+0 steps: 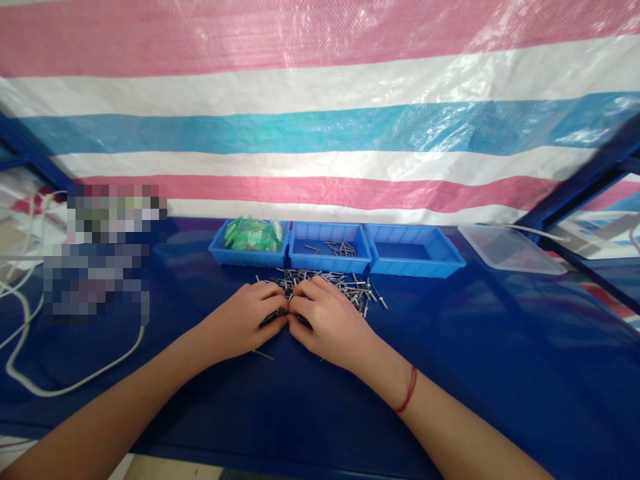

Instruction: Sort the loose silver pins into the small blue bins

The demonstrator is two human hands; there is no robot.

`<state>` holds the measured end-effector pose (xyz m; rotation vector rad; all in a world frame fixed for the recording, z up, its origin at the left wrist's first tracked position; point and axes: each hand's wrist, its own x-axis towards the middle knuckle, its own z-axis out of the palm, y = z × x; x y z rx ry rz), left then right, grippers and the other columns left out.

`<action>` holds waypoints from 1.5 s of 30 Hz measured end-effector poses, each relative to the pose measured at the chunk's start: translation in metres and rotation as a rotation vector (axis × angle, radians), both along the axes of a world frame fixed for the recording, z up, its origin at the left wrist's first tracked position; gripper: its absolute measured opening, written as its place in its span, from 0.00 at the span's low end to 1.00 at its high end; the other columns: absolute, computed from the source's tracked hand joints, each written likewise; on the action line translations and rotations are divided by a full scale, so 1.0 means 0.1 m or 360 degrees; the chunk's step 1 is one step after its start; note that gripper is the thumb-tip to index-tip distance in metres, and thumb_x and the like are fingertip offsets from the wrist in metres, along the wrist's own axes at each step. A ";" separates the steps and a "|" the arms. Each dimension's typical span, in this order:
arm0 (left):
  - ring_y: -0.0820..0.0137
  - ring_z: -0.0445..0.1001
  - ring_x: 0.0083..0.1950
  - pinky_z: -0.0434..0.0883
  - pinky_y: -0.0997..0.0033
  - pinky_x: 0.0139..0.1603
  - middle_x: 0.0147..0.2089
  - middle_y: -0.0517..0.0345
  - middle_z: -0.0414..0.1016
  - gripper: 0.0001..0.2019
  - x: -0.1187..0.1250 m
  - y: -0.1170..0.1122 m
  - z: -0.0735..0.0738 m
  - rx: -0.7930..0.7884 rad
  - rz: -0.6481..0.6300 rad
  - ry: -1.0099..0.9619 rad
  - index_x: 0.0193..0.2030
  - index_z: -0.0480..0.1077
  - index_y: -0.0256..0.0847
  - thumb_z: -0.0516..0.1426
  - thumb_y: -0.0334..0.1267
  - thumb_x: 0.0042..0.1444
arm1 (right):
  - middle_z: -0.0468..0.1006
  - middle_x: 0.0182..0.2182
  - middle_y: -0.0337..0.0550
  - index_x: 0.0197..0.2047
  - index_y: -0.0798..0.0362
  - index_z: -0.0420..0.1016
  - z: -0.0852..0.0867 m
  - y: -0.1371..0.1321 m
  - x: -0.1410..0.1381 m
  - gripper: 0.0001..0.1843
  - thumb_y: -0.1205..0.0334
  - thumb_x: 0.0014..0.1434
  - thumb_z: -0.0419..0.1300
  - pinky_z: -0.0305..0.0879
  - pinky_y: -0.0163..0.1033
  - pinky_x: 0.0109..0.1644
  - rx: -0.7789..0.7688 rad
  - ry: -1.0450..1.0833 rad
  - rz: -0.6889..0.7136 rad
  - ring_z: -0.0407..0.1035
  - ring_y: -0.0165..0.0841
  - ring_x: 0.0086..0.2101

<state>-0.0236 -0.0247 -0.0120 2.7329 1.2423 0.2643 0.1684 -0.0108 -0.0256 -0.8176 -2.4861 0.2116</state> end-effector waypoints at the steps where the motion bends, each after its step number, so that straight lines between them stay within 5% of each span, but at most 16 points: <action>1: 0.64 0.69 0.44 0.65 0.65 0.43 0.42 0.52 0.70 0.07 0.00 0.00 0.00 -0.0006 -0.0001 -0.0018 0.40 0.70 0.38 0.52 0.36 0.62 | 0.73 0.33 0.45 0.33 0.53 0.73 0.00 0.00 0.00 0.05 0.68 0.58 0.57 0.64 0.44 0.44 -0.0002 0.0004 -0.0001 0.65 0.36 0.37; 14: 0.68 0.69 0.40 0.67 0.69 0.42 0.38 0.55 0.68 0.07 0.00 0.06 -0.06 -0.0121 0.0073 -0.0276 0.40 0.69 0.38 0.50 0.34 0.64 | 0.74 0.33 0.45 0.33 0.53 0.72 0.02 -0.01 0.01 0.02 0.66 0.57 0.59 0.64 0.46 0.44 -0.0008 -0.0013 -0.0032 0.65 0.37 0.37; 20: 0.69 0.72 0.44 0.68 0.69 0.49 0.42 0.55 0.72 0.09 -0.01 0.10 -0.08 -0.0176 0.0137 -0.0662 0.44 0.71 0.41 0.50 0.32 0.63 | 0.76 0.35 0.46 0.38 0.53 0.73 0.00 -0.01 0.00 0.05 0.65 0.56 0.61 0.65 0.47 0.44 0.0028 0.0000 -0.0102 0.66 0.39 0.38; 26: 0.70 0.72 0.39 0.70 0.69 0.43 0.40 0.57 0.75 0.08 0.04 0.09 -0.09 -0.0277 0.0359 -0.1015 0.44 0.73 0.42 0.54 0.36 0.61 | 0.77 0.36 0.47 0.40 0.52 0.74 -0.01 -0.01 0.00 0.05 0.65 0.60 0.58 0.65 0.47 0.44 0.0011 0.0110 -0.0143 0.68 0.39 0.38; 33: 0.69 0.74 0.41 0.72 0.69 0.44 0.40 0.55 0.76 0.10 0.09 0.08 -0.20 -0.0545 0.0378 -0.1424 0.46 0.70 0.40 0.55 0.39 0.61 | 0.78 0.36 0.46 0.36 0.52 0.74 -0.02 0.03 0.01 0.06 0.66 0.61 0.56 0.64 0.46 0.43 -0.0083 0.0305 -0.0216 0.68 0.37 0.37; 45: 0.66 0.73 0.47 0.69 0.66 0.52 0.45 0.52 0.74 0.08 0.09 0.02 -0.03 -0.0009 0.0238 -0.0967 0.41 0.74 0.41 0.53 0.37 0.62 | 0.75 0.30 0.41 0.33 0.51 0.71 0.10 -0.05 -0.02 0.05 0.68 0.60 0.56 0.63 0.41 0.41 -0.0238 0.0680 -0.0281 0.68 0.34 0.34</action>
